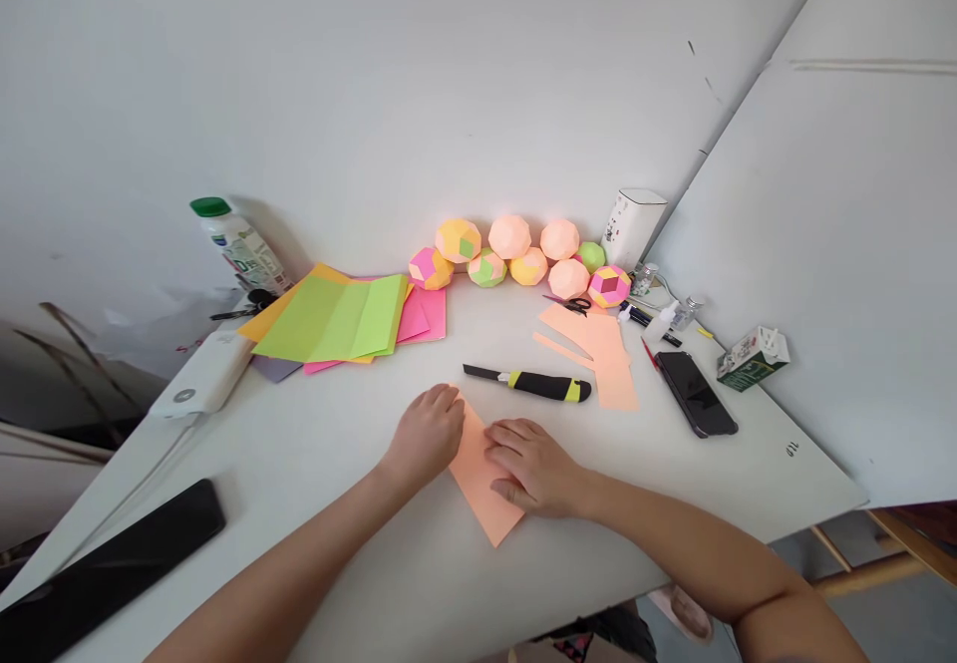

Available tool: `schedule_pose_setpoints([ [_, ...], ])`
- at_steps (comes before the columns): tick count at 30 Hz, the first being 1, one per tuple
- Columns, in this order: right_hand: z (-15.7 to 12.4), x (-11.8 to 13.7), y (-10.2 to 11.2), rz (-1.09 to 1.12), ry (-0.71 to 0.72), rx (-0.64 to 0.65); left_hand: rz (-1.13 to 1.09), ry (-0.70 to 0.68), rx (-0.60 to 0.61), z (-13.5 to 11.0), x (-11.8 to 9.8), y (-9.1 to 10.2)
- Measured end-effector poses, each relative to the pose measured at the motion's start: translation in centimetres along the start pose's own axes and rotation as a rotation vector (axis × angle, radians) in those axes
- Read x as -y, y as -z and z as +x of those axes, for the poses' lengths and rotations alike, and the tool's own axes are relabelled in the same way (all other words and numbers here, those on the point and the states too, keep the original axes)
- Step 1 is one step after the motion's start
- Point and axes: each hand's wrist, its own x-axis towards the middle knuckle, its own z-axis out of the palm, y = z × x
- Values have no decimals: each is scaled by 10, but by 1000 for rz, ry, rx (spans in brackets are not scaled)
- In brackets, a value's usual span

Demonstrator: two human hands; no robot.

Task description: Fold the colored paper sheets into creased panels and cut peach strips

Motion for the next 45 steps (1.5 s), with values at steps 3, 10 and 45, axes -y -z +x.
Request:
schedule_pose_setpoints([
  [3,10,-3,-2,-32,2,-18,-8,-26,34,-3,-3,-15],
  [10,66,-26,-23,-187,-9,-61,-14,-63,44,-2,12,-17],
  [45,-74,40,1,-122,99,-91,138,-61,59,1,9,-19],
])
